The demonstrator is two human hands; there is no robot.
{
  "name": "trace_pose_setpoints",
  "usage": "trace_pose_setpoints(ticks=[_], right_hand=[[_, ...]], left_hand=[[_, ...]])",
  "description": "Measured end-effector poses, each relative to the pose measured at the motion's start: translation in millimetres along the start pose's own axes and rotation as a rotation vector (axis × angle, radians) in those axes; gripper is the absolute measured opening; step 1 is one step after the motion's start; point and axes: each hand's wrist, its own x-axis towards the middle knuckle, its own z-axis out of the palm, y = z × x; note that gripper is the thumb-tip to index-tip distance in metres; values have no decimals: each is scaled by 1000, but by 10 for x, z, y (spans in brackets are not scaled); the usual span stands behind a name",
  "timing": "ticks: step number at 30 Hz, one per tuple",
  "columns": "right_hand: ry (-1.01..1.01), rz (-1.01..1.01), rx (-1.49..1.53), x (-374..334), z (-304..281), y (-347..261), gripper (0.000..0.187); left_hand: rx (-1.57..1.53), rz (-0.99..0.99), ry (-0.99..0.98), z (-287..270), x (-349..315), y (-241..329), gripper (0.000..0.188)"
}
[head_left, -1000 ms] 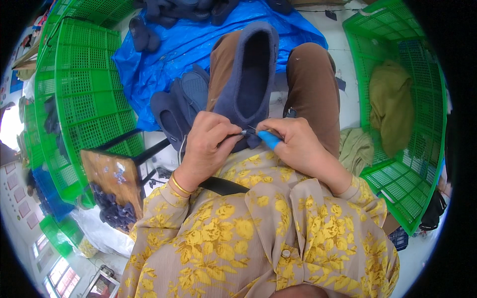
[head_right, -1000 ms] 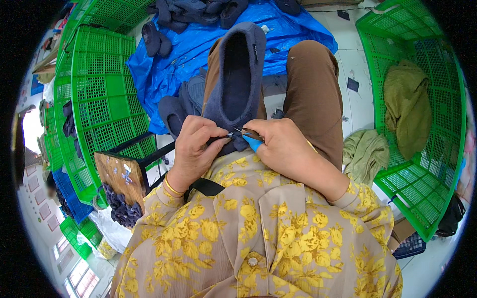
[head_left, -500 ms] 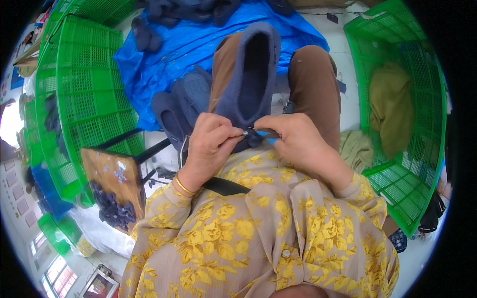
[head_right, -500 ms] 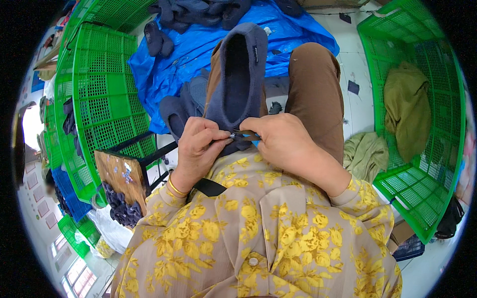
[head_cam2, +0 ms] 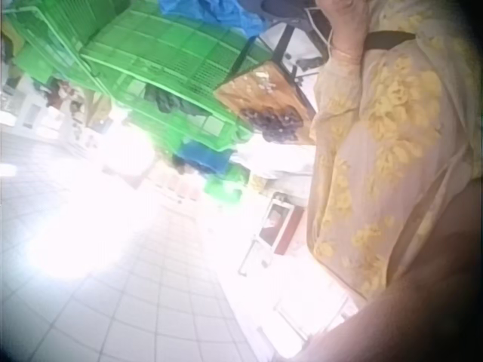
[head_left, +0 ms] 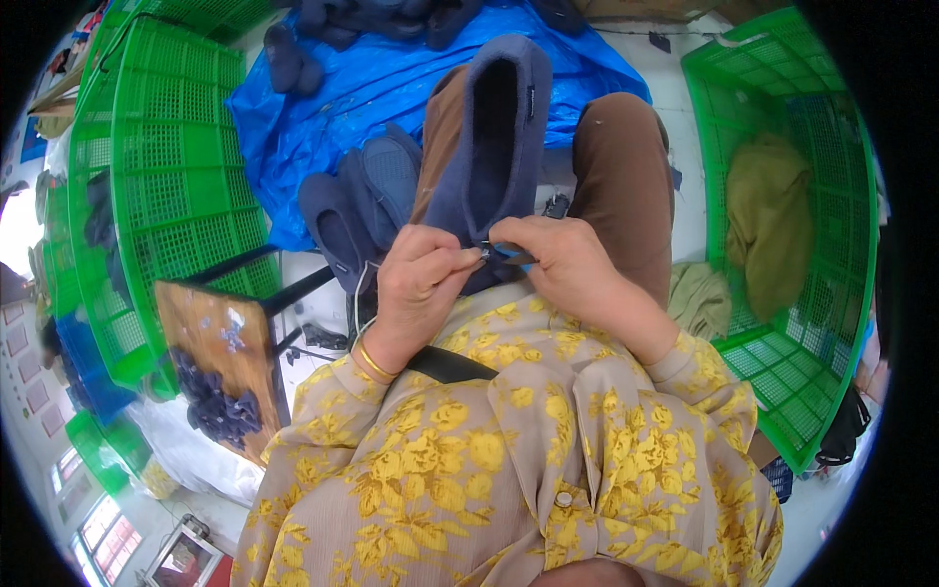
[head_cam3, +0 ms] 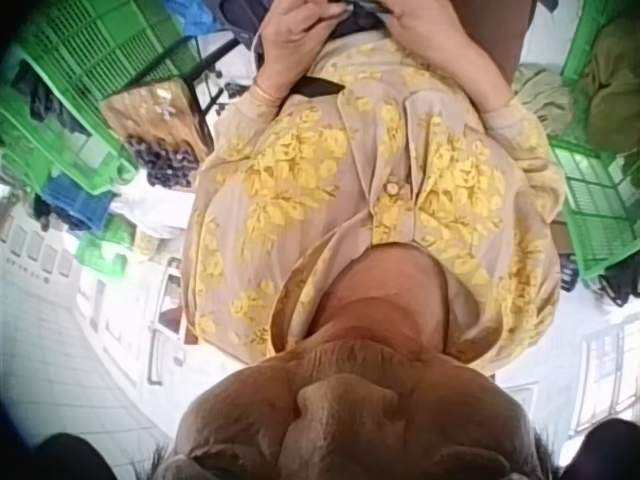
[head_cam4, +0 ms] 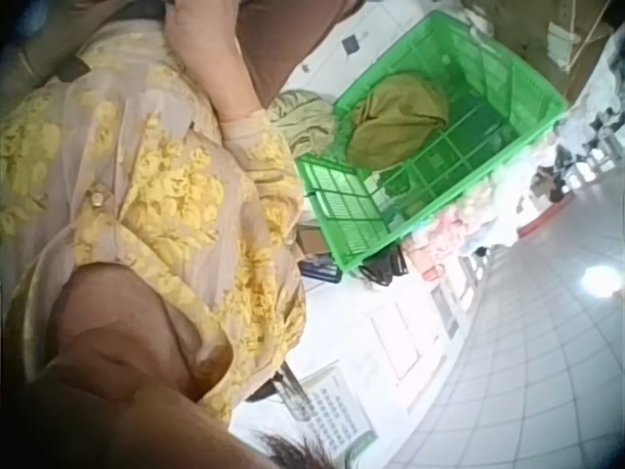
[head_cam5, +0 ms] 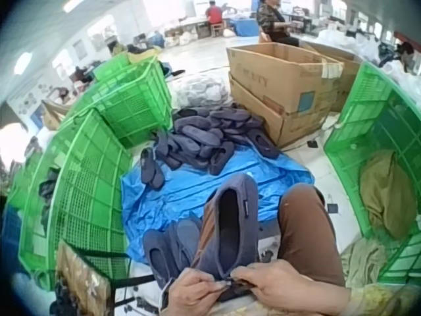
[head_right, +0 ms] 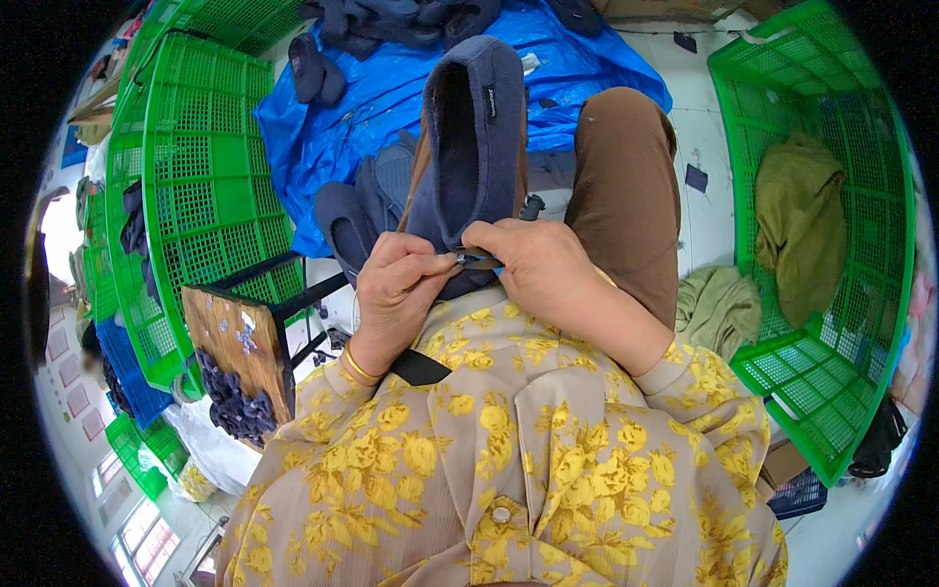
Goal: The person is sitting on the floor in a workshop, sewing a dark blue slipper using a blue-handled tool. They repeatedly insert the tool into the slipper's edge and pull a thread to stitch it. The person handles multiple slippers and green crates are visible nearby.
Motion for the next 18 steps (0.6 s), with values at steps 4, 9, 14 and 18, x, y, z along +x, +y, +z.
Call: trace_pose_setpoints(ticks=[4, 9, 14, 18], right_hand=[[-7, 31, -116, 6, 31, -63, 27], [-39, 40, -124, 10, 93, -72, 31], [-32, 140, -75, 47, 106, -169, 36], [2, 17, 1, 77, 117, -110, 41]], left_hand=[[52, 7, 22, 9, -13, 41, 18], [90, 79, 69, 1, -54, 68, 20], [100, 111, 78, 5, -82, 67, 23], [113, 151, 89, 21, -69, 57, 24]])
